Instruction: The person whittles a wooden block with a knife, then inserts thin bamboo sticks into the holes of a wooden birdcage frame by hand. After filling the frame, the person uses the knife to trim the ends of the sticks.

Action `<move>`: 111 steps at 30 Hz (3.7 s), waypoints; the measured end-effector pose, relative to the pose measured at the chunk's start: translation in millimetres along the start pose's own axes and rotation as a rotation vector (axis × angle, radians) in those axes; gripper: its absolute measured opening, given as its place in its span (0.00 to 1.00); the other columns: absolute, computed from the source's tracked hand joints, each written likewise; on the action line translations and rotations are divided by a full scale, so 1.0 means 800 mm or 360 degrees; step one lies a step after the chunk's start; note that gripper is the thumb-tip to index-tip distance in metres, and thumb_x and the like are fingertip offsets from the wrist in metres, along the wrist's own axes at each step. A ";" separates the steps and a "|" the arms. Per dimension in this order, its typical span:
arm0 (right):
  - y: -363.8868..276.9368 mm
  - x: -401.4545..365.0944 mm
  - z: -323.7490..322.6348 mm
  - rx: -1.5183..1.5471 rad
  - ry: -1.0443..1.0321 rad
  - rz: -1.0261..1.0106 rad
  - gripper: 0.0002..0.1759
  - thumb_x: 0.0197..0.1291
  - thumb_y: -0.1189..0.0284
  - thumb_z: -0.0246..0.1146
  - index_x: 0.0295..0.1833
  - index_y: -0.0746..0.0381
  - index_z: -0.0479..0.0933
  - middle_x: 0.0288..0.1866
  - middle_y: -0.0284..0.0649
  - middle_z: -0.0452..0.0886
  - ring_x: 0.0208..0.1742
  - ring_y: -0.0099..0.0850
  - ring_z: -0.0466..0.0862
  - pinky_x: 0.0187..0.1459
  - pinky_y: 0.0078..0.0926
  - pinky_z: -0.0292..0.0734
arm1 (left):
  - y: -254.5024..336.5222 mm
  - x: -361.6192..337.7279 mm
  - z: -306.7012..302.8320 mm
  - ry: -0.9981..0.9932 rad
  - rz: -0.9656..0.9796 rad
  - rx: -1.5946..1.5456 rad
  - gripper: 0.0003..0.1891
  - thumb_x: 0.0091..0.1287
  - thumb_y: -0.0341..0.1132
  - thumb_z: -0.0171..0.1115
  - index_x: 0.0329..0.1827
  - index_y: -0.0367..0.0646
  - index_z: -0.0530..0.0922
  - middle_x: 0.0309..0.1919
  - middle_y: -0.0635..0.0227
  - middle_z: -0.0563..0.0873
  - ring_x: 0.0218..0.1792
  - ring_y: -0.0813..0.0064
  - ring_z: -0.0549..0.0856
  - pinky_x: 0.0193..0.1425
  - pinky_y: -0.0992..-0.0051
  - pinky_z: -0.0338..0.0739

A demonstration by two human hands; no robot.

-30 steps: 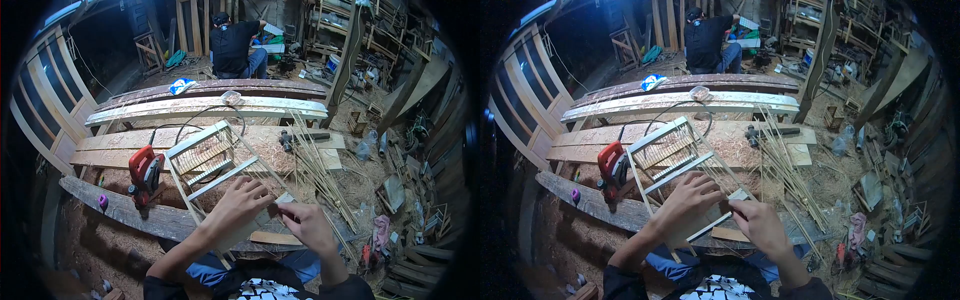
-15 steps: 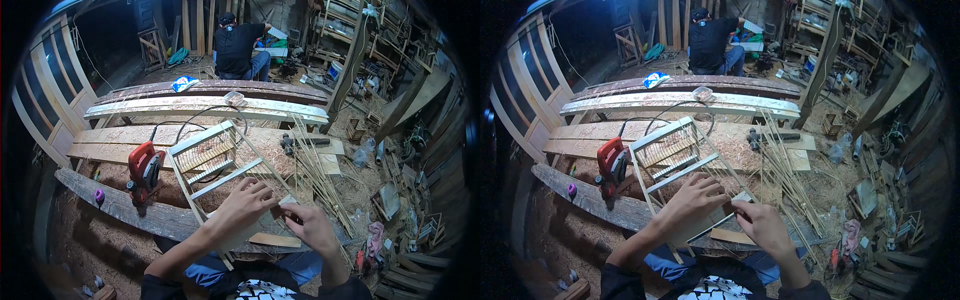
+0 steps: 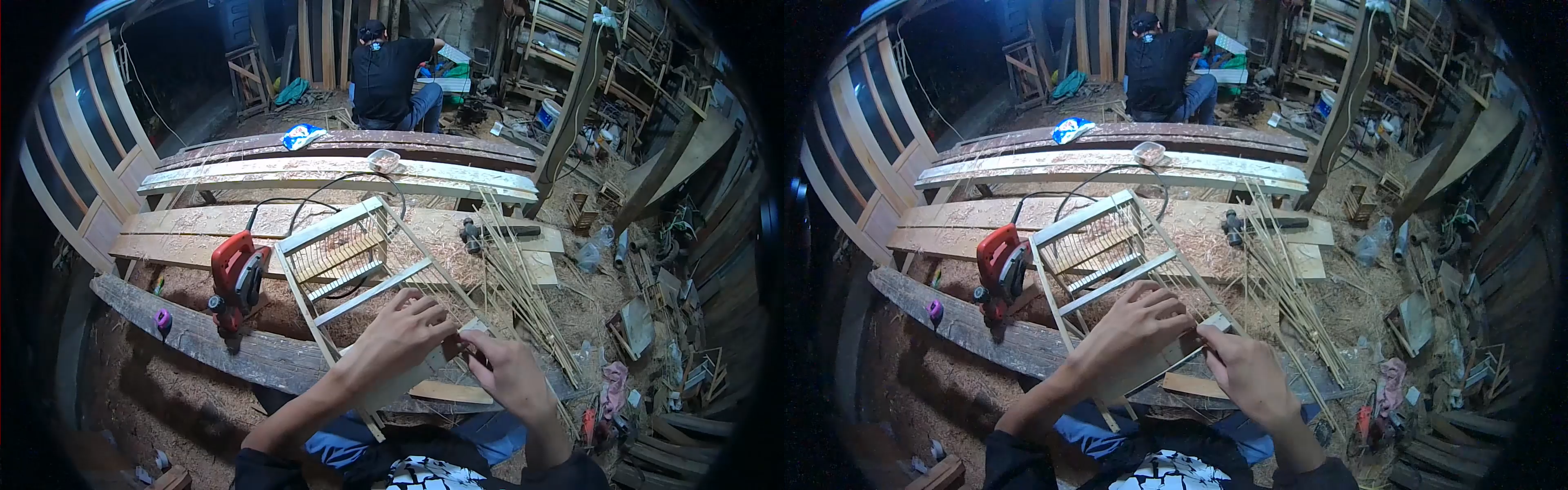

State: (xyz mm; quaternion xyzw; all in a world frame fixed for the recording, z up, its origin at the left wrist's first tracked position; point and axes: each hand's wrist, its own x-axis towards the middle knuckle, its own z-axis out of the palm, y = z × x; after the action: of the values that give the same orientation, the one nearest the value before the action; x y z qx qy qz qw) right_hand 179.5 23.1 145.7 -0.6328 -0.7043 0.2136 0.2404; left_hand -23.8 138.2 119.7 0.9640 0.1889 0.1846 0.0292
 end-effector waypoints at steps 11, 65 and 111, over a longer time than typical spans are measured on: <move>0.003 -0.005 0.020 -0.0104 0.0126 -0.0121 0.22 0.72 0.65 0.70 0.69 0.56 0.81 0.44 0.46 0.88 0.48 0.47 0.89 0.50 0.44 0.84 | -0.039 -0.070 -0.044 0.0316 -0.0810 0.0200 0.17 0.71 0.42 0.76 0.60 0.48 0.88 0.52 0.64 0.92 0.56 0.65 0.90 0.66 0.62 0.78; 0.040 0.031 -0.034 -0.0434 -0.0174 -0.0957 0.16 0.70 0.67 0.72 0.60 0.56 0.84 0.57 0.42 0.85 0.52 0.38 0.89 0.53 0.40 0.83 | 0.015 -0.061 -0.031 0.0441 -0.0982 -0.0069 0.31 0.70 0.45 0.78 0.72 0.43 0.80 0.76 0.47 0.77 0.80 0.47 0.71 0.82 0.51 0.68; -0.017 0.101 0.049 -0.0897 0.0189 -0.1395 0.09 0.59 0.73 0.67 0.45 0.61 0.81 0.43 0.39 0.83 0.44 0.33 0.86 0.42 0.33 0.82 | 0.057 -0.094 -0.043 0.0504 -0.1062 -0.0323 0.38 0.63 0.23 0.70 0.79 0.38 0.68 0.75 0.45 0.71 0.78 0.42 0.69 0.83 0.52 0.66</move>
State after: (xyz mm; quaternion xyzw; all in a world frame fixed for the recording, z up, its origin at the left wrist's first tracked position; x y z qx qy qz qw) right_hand 138.3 102.2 128.1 -0.3300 -0.9183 -0.1410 0.1672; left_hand -84.9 67.4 131.4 0.8013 0.4752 0.3293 0.1535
